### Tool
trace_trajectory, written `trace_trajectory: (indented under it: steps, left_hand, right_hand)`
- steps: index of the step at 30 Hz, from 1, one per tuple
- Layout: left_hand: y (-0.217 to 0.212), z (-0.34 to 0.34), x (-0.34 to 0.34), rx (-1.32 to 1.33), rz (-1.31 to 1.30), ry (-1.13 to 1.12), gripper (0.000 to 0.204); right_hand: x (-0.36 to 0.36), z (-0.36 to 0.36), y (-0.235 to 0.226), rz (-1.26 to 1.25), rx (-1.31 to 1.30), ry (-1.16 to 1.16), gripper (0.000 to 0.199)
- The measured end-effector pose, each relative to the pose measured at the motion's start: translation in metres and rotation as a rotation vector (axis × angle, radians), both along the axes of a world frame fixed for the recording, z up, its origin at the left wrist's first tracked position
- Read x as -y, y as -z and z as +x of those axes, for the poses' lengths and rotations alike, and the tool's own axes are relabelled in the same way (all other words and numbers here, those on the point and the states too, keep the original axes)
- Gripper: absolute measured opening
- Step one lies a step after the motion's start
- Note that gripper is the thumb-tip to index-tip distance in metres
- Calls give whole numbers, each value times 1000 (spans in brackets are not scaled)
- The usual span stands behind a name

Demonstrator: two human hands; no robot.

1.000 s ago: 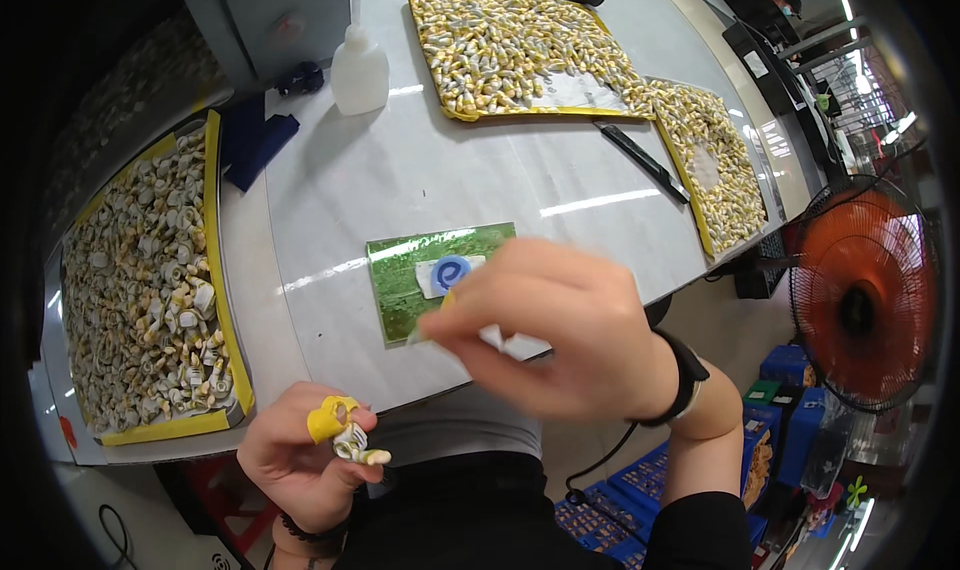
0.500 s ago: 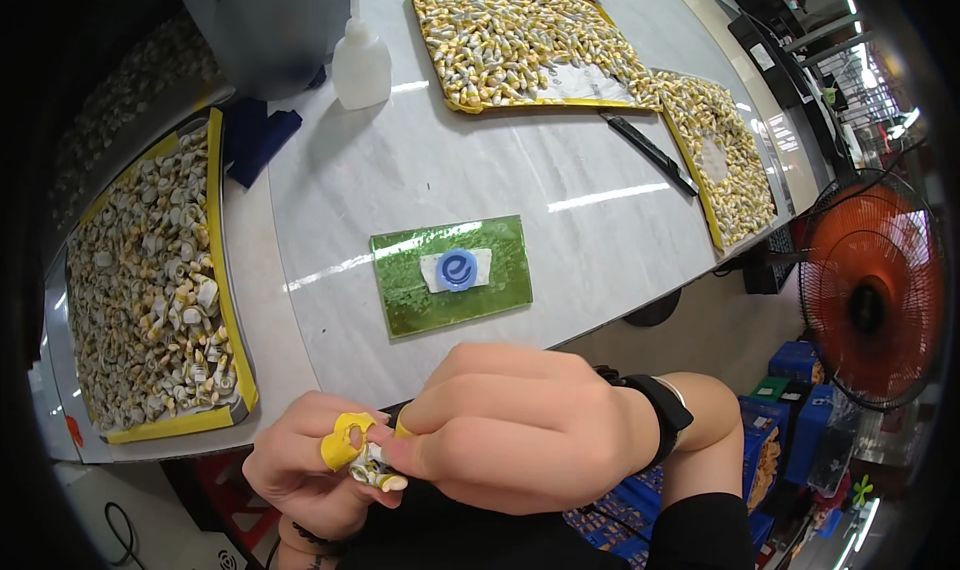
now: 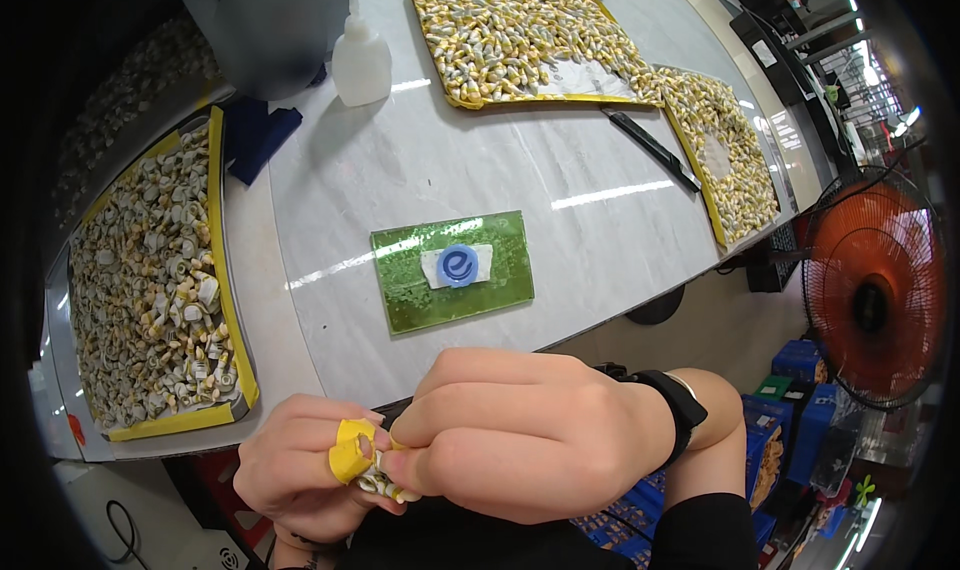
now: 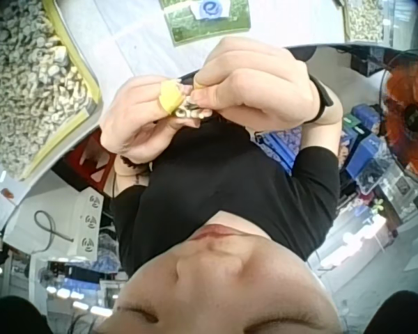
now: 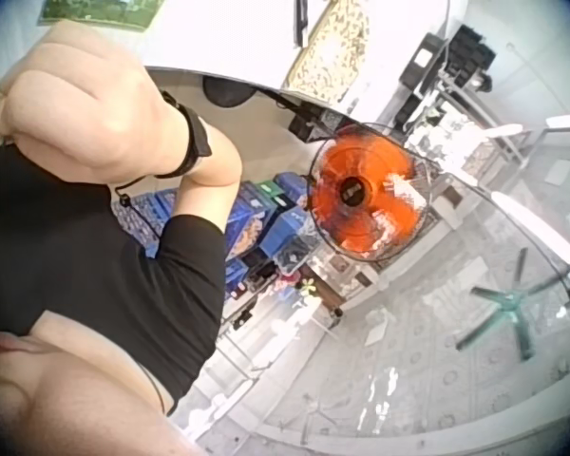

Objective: The person repeatedly picks small white and yellow components from a tray, applies a small amount of blue paste from a green pad, and assembles the pieces into small decorative units. The assembled items are placed back onto the tray. The process is repetitive and performed by hand.

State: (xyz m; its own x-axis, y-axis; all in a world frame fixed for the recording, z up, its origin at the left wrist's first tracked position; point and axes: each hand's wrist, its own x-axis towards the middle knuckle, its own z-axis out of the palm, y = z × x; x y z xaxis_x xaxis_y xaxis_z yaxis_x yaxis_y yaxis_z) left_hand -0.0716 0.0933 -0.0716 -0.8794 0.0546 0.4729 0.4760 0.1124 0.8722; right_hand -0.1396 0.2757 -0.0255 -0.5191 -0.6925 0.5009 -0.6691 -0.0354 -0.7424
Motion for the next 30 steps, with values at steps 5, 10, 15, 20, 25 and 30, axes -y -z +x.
trace_trajectory:
  steps: [5,10,15,20,25,30]
  left_hand:
    - [2,-2,-7,67,97,-38,36]
    - [12,-3,-12,-85,44,-147,42]
    - [11,-1,-8,340,563,125,33]
    - [13,0,-3,637,862,388,25]
    - [16,0,-6,676,921,504,22]
    - [13,1,-3,701,879,556,19]
  right_hand:
    - [-1,0,3,2,-42,52,14]
    - [-1,3,6,10,-30,85,18]
    - [-4,-3,-4,90,156,90,20]
    - [-5,-11,-4,157,259,42,19]
    - [-2,-9,-3,192,346,-4,18]
    - [1,-10,-5,238,256,-31,18]
